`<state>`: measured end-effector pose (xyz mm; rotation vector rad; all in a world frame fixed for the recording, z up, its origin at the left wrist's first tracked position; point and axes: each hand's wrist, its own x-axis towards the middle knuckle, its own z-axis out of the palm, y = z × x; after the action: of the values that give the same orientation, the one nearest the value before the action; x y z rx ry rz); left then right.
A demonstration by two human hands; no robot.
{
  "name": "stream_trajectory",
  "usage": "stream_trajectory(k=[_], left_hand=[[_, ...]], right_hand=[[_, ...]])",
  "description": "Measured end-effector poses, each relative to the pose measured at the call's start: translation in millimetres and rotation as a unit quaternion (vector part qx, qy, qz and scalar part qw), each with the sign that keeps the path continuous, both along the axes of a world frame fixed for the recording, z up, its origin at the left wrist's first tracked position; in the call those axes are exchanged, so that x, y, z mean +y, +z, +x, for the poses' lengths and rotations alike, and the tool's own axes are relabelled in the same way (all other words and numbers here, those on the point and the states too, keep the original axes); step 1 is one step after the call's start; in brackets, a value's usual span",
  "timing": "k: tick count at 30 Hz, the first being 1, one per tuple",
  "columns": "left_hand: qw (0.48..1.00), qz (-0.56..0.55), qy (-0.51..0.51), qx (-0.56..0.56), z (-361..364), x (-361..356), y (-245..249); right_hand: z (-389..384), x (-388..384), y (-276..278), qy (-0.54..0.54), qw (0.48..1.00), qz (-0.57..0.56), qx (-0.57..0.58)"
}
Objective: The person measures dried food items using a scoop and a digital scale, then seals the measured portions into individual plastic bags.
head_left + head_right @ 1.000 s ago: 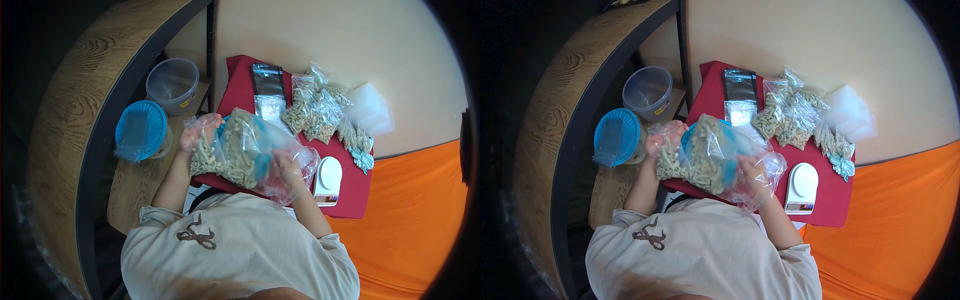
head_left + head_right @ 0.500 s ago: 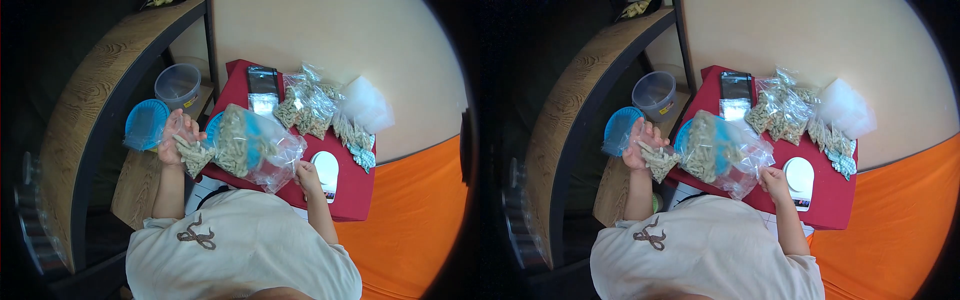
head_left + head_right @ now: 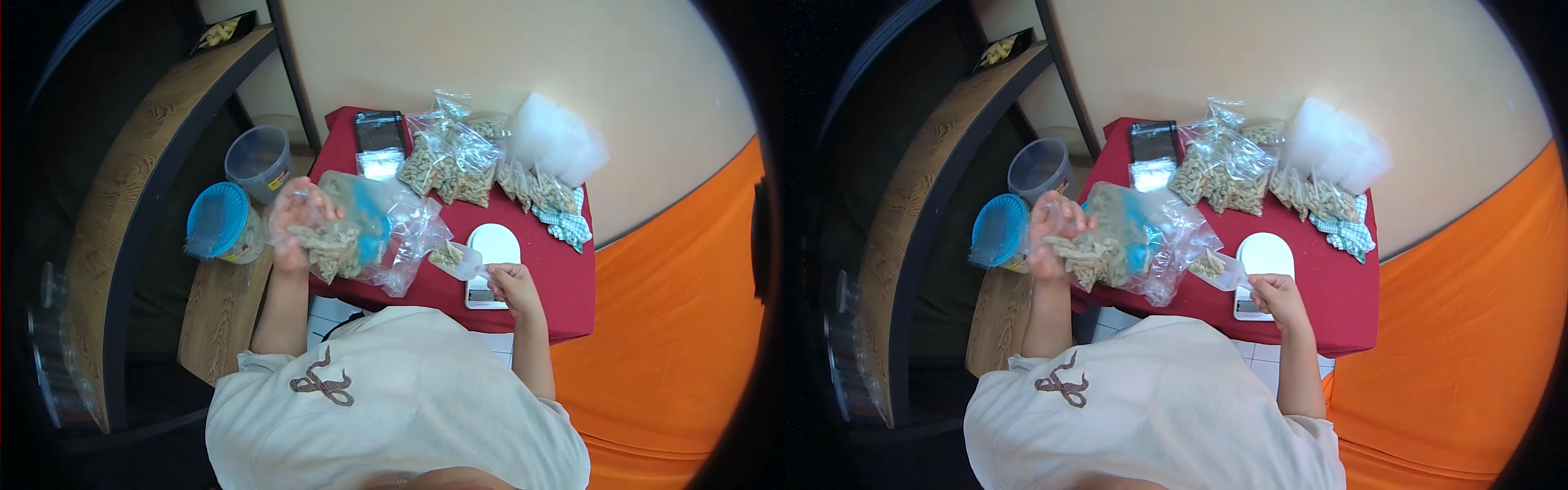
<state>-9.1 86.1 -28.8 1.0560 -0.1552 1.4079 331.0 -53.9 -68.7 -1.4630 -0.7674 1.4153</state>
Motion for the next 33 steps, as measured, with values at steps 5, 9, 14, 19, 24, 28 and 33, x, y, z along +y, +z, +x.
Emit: stream_trajectory(k=[5, 9, 14, 19, 24, 28, 33], left_hand=[[0.914, 0.174, 0.169, 0.327, 34, -27, 27], [0.837, 0.259, 0.216, 0.431, 67, -44, 55], [0.759, 0.268, 0.270, 0.529, 96, -59, 58], [0.712, 0.287, 0.313, 0.560, 107, -63, 50], [0.728, 0.246, 0.299, 0.566, 103, -62, 43], [0.765, 0.198, 0.297, 0.535, 84, -57, 46], [0.812, 0.106, 0.259, 0.512, 54, -41, 25]], right_hand=[[43, -17, 42, -0.024, 0.997, 0.047, -0.063], [56, -16, 93, -0.002, 0.994, 0.079, -0.072], [40, 0, 145, 0.102, 0.981, 0.129, -0.103], [1, 26, 168, 0.215, 0.918, 0.151, -0.296], [-48, 30, 172, 0.281, 0.597, 0.393, -0.640], [-66, 21, 187, 0.267, 0.461, 0.489, -0.691], [-58, 30, 179, 0.228, 0.561, 0.532, -0.591]])
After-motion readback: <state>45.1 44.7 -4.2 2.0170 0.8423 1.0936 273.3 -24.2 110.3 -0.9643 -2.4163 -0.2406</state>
